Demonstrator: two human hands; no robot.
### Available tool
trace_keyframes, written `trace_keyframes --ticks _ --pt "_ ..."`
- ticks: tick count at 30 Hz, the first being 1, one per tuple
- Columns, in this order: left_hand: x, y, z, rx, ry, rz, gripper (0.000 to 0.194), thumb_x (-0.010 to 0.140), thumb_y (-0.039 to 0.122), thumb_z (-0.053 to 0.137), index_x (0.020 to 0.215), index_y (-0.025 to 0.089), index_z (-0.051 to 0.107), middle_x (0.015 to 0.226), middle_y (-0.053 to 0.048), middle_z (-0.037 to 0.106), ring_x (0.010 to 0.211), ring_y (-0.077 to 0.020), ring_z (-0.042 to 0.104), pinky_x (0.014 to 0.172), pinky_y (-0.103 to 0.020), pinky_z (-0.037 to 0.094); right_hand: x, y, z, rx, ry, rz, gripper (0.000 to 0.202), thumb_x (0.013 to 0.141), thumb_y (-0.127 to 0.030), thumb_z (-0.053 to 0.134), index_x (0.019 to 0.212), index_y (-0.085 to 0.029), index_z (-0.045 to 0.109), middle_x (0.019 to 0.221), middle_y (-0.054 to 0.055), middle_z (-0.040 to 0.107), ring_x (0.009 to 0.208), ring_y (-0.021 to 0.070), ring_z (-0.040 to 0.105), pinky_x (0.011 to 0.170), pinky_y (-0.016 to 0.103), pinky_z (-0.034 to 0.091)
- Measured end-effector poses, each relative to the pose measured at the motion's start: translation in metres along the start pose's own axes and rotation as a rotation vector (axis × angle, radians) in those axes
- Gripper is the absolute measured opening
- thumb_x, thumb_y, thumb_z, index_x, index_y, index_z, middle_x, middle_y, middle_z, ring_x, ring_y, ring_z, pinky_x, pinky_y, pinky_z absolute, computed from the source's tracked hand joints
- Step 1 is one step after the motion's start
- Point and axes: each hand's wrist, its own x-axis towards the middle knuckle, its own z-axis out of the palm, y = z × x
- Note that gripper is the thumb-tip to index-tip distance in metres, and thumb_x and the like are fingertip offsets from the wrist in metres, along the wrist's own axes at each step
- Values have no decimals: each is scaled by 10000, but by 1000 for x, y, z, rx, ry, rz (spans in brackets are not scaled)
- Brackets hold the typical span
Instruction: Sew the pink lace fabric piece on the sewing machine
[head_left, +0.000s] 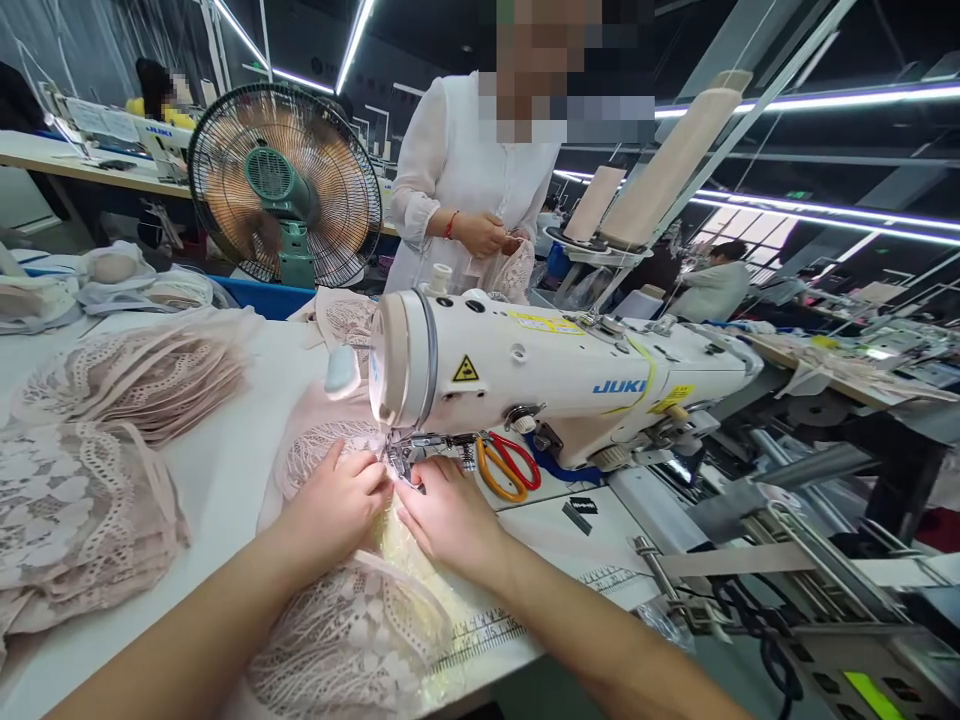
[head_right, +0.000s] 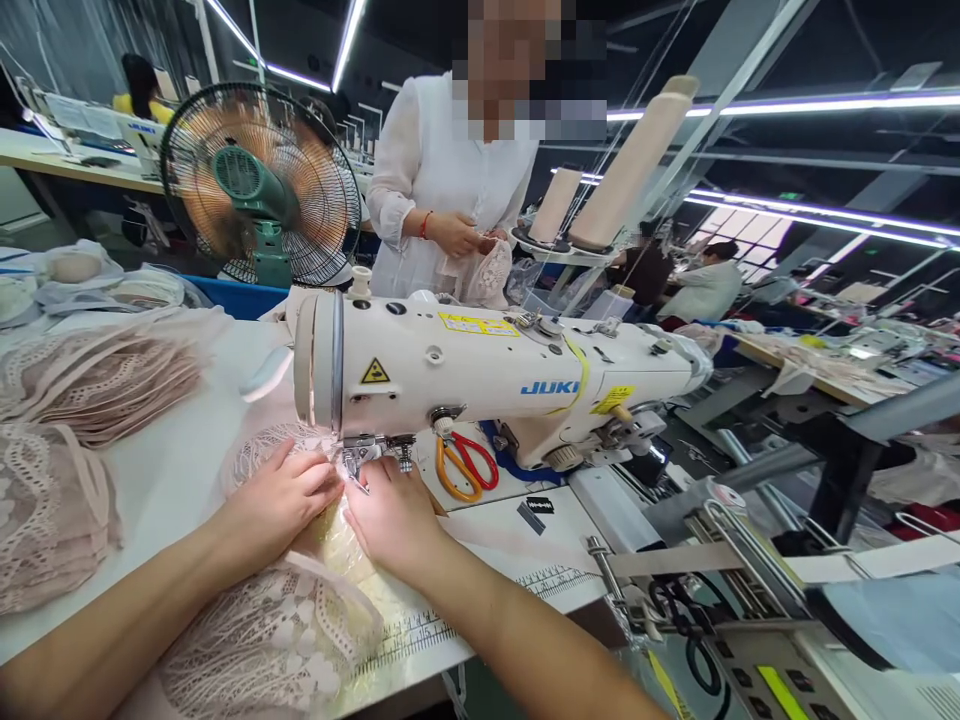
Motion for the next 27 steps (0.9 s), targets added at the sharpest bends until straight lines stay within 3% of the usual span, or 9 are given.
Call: trace_keyframes --ticks 4,13,19,23,27 --pt "3 0 -5 2 -66 -28 267 936 107 549 1137 191 703 1177 -91 693 1214 -308 549 1150 -639 273 -6 1 3 49 26 -4 198 906 -333 603 1044 -209 671 957 112 647 866 308 577 663 414 431" --pt "8 0 -14 -27 -170 -102 322 961 149 527 1235 227 676 1329 -73 666 1302 -300 523 1183 -623 279 -24 7 4 181 198 -9 129 893 -225 583 942 -205 701 1000 89 639 842 250 552 757 358 447" --pt "8 0 -9 2 -121 -158 424 912 73 523 1293 220 636 1362 -74 652 1309 -302 532 1148 -640 335 -31 2 -3 292 179 10 147 907 -209 542 882 -177 683 993 93 619 890 255 541 797 363 455" --pt "8 -4 -4 9 -90 -203 506 883 7 461 1321 206 615 1385 -84 635 1312 -313 530 1130 -669 346 -43 -4 -19 446 51 93 189 941 -231 496 883 -175 666 972 88 619 901 249 542 796 363 436" --pt "6 -7 -7 -18 14 -207 478 841 -19 437 1222 156 666 1342 -126 656 1303 -364 525 1106 -739 303 -54 -15 -36 636 -305 292 91 850 -249 659 882 -185 604 847 21 621 811 199 542 719 308 389"
